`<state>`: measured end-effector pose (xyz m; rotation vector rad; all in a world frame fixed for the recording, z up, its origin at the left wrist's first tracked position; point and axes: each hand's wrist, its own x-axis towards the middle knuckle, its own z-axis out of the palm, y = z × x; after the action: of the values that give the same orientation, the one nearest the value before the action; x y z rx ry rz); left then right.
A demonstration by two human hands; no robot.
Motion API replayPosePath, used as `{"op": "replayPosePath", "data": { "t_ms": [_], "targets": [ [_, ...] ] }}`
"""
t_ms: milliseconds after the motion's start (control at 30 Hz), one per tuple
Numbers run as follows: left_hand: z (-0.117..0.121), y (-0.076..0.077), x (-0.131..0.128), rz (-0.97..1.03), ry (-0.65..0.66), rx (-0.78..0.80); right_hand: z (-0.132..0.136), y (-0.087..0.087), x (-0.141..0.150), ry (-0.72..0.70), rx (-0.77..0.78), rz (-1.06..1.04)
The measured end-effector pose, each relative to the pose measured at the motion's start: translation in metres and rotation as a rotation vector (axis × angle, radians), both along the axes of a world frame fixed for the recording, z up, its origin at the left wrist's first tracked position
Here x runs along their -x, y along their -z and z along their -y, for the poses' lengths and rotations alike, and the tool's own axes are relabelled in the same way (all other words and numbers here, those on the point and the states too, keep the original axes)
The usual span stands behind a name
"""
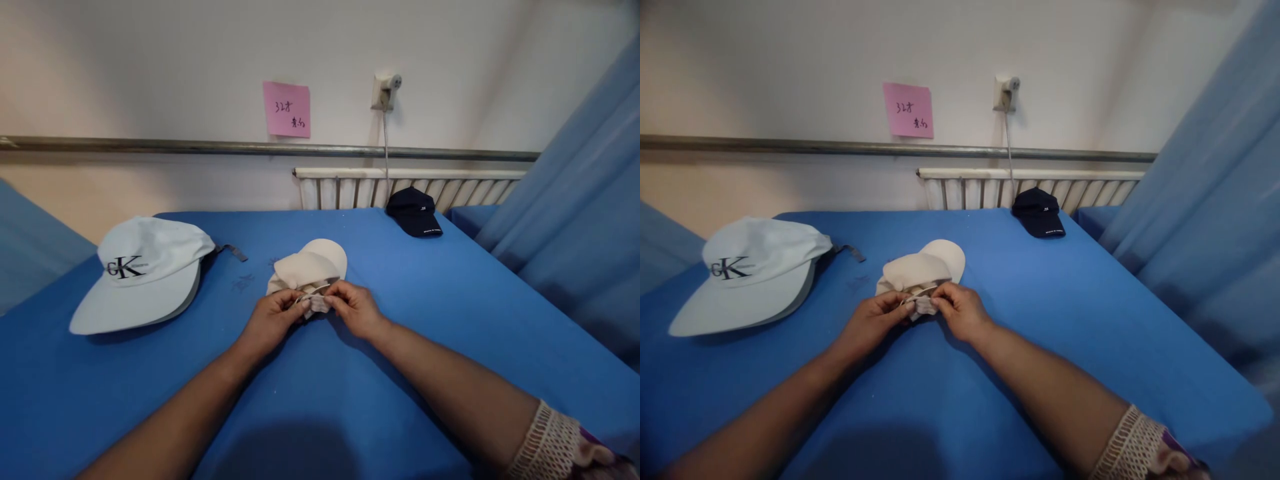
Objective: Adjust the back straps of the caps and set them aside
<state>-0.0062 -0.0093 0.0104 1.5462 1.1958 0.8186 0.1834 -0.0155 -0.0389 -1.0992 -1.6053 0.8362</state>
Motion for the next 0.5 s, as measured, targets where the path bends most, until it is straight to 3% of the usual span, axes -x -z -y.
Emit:
{"op": "replayPosePath", "data": {
  "t_ms": [133, 333, 500],
  "targets": [
    [-0.001, -0.003, 0.0, 0.069, 0.011, 0.05, 0.01, -0.009, 0.002, 0.029, -0.051, 0.078],
    [0.004, -0.009, 0.0, 0.122, 0.005, 0.1, 0.024, -0.021, 0.005, 0.055, -0.355, 0.466],
    [0.007, -0.01, 0.0, 0.026, 0.034, 0.015, 0.023, -0.021, 0.005, 0.07, -0.36, 0.589]
  ]
}}
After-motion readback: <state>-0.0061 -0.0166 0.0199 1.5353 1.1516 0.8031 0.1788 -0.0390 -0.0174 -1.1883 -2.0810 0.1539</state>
